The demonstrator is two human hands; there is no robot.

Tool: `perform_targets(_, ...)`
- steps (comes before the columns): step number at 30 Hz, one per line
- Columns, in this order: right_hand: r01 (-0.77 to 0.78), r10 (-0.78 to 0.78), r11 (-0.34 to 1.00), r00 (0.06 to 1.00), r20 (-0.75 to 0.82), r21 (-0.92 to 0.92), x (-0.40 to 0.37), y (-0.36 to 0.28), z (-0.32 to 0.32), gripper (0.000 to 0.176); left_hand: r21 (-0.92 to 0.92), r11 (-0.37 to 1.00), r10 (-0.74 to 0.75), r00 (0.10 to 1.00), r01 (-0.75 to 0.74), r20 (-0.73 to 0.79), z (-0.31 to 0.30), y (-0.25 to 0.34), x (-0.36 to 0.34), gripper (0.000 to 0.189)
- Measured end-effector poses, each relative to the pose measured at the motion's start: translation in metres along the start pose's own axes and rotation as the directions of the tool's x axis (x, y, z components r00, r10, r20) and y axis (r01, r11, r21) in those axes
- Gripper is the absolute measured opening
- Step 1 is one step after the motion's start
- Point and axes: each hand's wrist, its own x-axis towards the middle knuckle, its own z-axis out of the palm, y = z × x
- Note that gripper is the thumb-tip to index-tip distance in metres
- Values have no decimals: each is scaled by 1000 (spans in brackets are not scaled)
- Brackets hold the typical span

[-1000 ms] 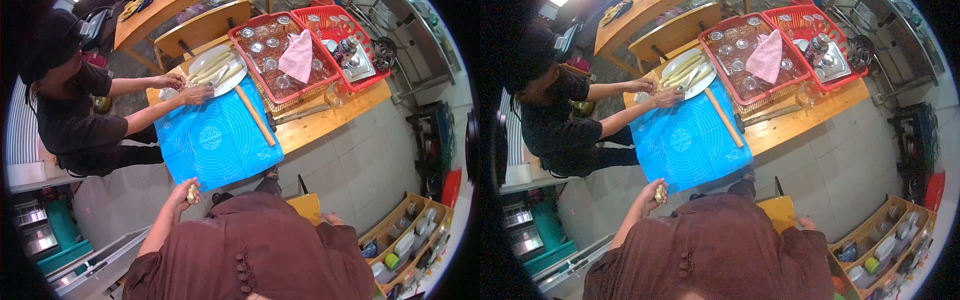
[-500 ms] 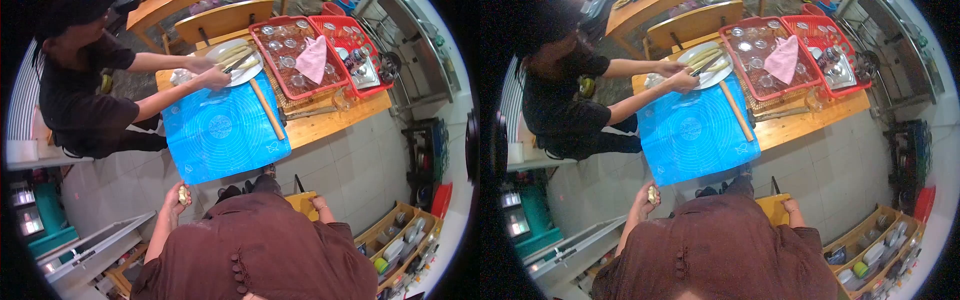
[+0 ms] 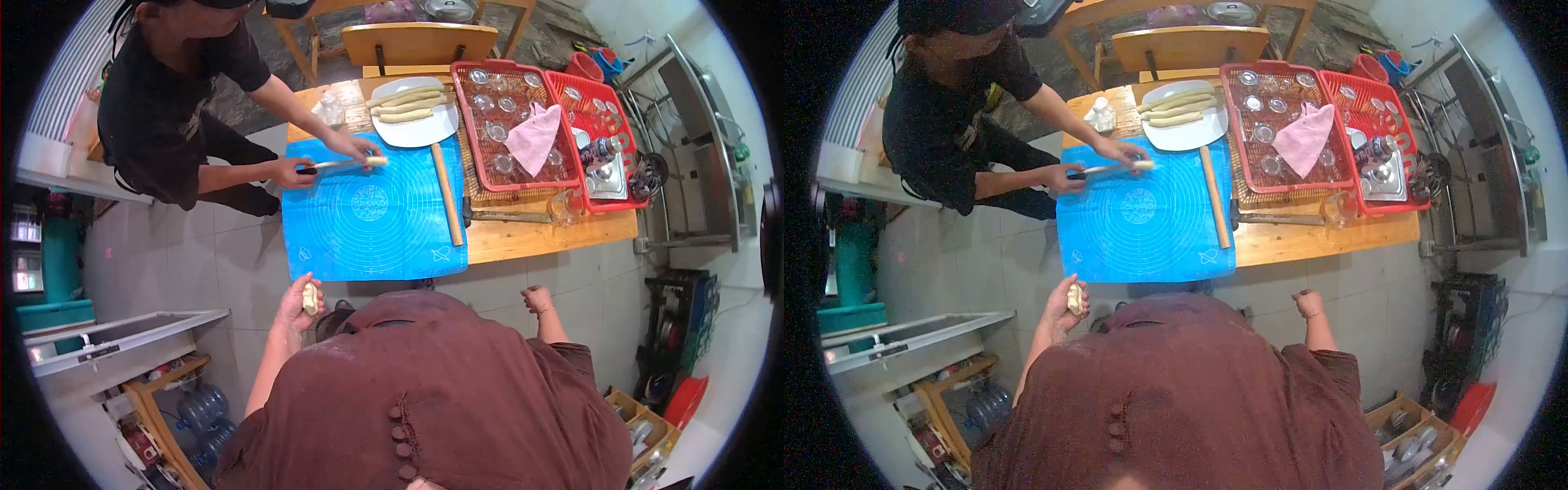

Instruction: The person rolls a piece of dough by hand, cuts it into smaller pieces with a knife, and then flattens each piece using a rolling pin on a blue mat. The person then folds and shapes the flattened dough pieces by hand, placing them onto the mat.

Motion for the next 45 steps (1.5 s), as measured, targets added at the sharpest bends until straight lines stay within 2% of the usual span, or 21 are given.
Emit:
perform_targets(2, -103, 102, 995, 993, 65, 16, 5, -4, -17, 35, -35, 999, 7, 1000, -7, -12, 8, -1, 2, 31)
perform_targets(6, -96, 101, 992, 993, 63, -78, 4, 0, -34, 33, 11, 1000, 18, 998, -17, -59, 22, -7, 9, 30)
perform_targets(9, -14, 21, 983, 999, 38, -184, 5, 4, -40, 35, 33, 999, -9, 1000, 10, -17, 42, -8, 11, 28)
perform_targets(11, 269, -289, 843, 957, 31, -465, -1, 2, -44, 41, 54, 998, -26, 996, 22, 86, 51, -9, 15, 26)
perform_targets(14, 328, -263, 842, 943, 206, -428, -67, -95, -59, 46, 55, 998, -2, 967, -13, 254, 74, -6, 15, 26)
perform_targets(16, 488, -387, 802, 864, 321, -346, -112, -163, -67, 49, 29, 999, 4, 927, -16, 375, 89, -5, 19, 31)
perform_targets(18, 587, -529, 803, 783, 326, -107, -134, -203, -62, 50, 181, 982, -43, 867, -55, 496, 119, 2, 14, 49)
perform_targets(20, 599, -584, 797, 734, 347, 74, -162, -250, -55, 53, 178, 982, -55, 809, -62, 585, 151, 5, 13, 56)
perform_targets(24, 861, -911, 411, 401, 98, 300, -183, -291, -13, 58, 153, 988, -111, 666, -5, 738, 222, 10, 0, 69)
perform_targets(27, 836, -950, 278, 311, 8, 472, -184, -308, 20, 62, -35, 998, 56, 697, -45, 715, 267, -8, -8, 71)
perform_targets(28, 838, -952, 273, 306, 8, 472, -193, -313, 24, 62, -36, 998, 61, 696, -49, 715, 278, -14, -11, 71)
perform_targets(30, 837, -943, 308, 332, 27, 453, -217, -324, 20, 64, -153, 943, 332, 815, -295, 475, 293, -21, -16, 76)
perform_targets(32, 882, -937, 349, 336, 98, 315, -233, -323, 14, 57, -202, 950, 307, 834, -239, 458, 298, -11, -30, 77)
perform_targets(34, 998, -980, 11, 23, -196, 64, -246, -320, 15, 52, -305, 945, 245, 868, -115, 433, 307, 2, -46, 81)
perform_targets(35, 999, -970, -10, -17, -241, -34, -262, -319, 12, 48, -304, 945, 247, 866, -117, 434, 312, 5, -56, 81)
perform_targets(38, 999, -958, -32, -36, -286, -17, -252, -320, 4, 46, -326, 936, 266, 873, -133, 408, 318, 4, -64, 85)
perform_targets(40, 998, -941, -55, -52, -333, 1, -238, -324, -5, 45, -307, 930, 359, 685, -203, 633, 315, -1, -58, 81)
perform_targets(42, 997, -922, -73, -59, -383, 21, -227, -324, -7, 44, -302, 902, 431, 633, -307, 644, 315, -10, -56, 70)
perform_targets(43, 991, -917, 17, 69, -392, 133, -224, -323, -5, 45, -201, 876, 457, 622, -439, 635, 314, -15, -50, 65)
perform_targets(44, 991, -915, 20, 71, -397, 132, -221, -321, -4, 45, -93, 825, 482, 607, -558, 632, 314, -20, -47, 59)
perform_targets(45, 995, -930, 32, 66, -362, 98, -217, -318, -5, 46, -71, 745, 512, 500, -663, 698, 308, -20, -47, 51)
